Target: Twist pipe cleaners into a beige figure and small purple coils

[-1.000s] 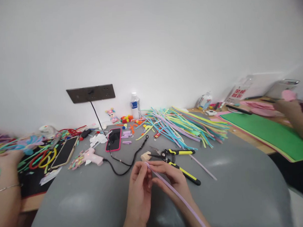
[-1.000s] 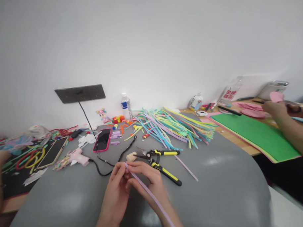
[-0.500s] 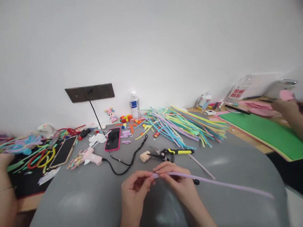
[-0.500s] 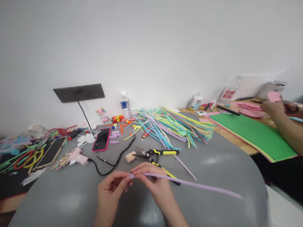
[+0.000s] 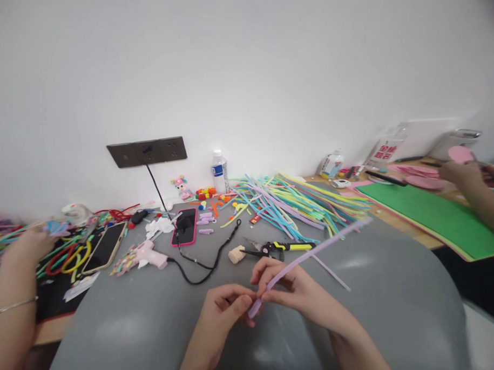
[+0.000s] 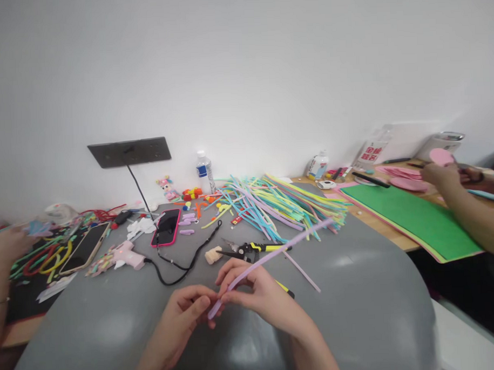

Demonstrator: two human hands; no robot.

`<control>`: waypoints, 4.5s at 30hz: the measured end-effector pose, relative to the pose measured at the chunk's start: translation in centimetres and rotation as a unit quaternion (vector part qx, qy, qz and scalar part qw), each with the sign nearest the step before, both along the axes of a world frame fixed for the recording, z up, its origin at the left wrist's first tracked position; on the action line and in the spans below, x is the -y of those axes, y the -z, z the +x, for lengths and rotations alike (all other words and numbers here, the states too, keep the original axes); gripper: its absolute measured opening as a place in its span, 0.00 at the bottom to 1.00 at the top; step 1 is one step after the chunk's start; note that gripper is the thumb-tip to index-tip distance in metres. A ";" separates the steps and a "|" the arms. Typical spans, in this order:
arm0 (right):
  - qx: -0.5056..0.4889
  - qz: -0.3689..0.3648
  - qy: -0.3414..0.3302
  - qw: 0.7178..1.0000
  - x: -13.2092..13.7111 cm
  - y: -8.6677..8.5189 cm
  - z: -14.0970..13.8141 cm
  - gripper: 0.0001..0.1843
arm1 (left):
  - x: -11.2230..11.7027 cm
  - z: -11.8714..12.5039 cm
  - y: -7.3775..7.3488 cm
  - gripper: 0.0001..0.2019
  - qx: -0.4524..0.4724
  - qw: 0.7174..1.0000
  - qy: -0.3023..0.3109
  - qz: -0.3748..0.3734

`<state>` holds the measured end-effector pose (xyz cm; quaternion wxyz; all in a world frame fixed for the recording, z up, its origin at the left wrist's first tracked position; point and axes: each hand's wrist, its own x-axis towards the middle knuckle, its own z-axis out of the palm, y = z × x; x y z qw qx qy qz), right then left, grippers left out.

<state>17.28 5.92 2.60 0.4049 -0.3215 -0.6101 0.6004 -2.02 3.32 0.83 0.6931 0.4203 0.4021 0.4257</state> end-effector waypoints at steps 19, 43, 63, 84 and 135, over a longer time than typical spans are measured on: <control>-0.008 0.065 0.131 0.989 -3.1 1.1 -2.6 0.11 | -3.9 1.5 0.0 0.17 0.117 0.990 -0.049 -0.070; 0.051 0.186 0.225 0.955 -5.8 0.2 -2.5 0.10 | -8.0 0.4 -1.8 0.12 -0.012 0.989 -0.110 0.099; 0.101 0.072 -0.056 0.991 -13.8 -4.7 0.9 0.13 | -17.0 -0.2 -4.0 0.13 -0.089 0.971 0.221 0.028; 0.046 0.081 0.069 0.993 -16.5 -0.9 -0.2 0.14 | -19.4 0.4 -1.6 0.17 -0.011 0.994 0.108 0.001; 0.032 0.164 0.148 0.975 -16.5 0.0 0.1 0.11 | -18.4 1.6 -1.1 0.14 -0.029 0.982 -0.107 0.155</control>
